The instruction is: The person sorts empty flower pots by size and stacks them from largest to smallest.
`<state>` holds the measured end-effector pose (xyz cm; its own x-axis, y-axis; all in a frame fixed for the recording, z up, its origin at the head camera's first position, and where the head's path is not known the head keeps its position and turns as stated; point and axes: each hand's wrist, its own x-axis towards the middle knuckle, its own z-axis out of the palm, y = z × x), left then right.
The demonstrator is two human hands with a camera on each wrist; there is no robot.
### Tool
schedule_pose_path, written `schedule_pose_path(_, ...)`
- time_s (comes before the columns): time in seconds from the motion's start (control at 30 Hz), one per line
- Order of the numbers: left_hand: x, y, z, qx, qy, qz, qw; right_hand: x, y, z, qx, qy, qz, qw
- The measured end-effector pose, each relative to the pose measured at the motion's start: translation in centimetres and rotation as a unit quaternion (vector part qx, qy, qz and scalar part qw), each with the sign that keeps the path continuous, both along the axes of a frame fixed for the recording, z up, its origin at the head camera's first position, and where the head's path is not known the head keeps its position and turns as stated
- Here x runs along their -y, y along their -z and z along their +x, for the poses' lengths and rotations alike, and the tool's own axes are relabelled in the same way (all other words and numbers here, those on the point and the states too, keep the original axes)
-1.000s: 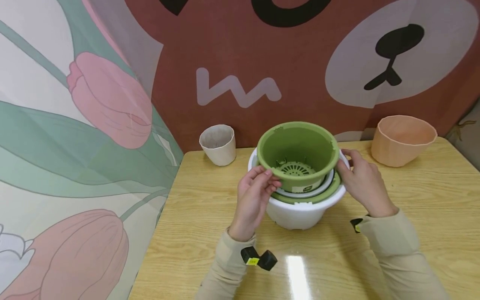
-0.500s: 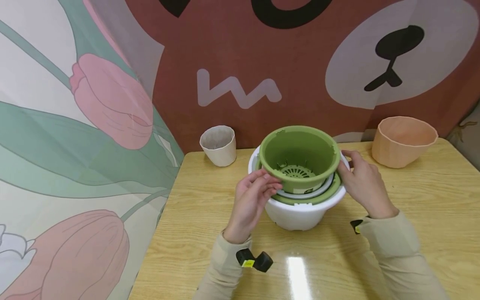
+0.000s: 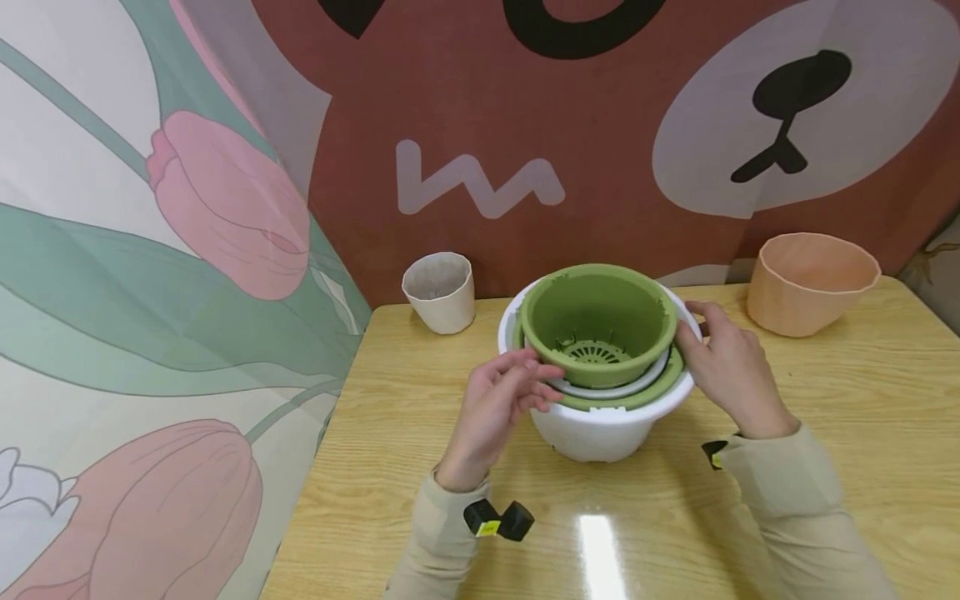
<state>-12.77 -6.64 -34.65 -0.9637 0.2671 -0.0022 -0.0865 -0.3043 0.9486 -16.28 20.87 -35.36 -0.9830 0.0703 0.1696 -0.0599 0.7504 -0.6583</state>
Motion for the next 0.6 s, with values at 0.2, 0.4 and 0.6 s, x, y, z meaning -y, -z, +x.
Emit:
schedule_pose_path(0.2, 0.6, 0.4, 0.2, -0.007, -0.006, -0.083, 0.9965, 0.0, -0.1, 0.1, -0.005, 0.001, -0.001, 1.0000)
schedule_pose_path(0.4, 0.9, 0.8, 0.3, -0.008, -0.015, -0.101, 0.9948, 0.0, -0.2, 0.2, -0.005, 0.002, -0.004, 1.0000)
schedule_pose_path(0.6, 0.8, 1.3, -0.1, -0.026, -0.069, -0.146, 0.9866, 0.0, 0.0, 0.1, -0.007, 0.001, -0.006, 1.0000)
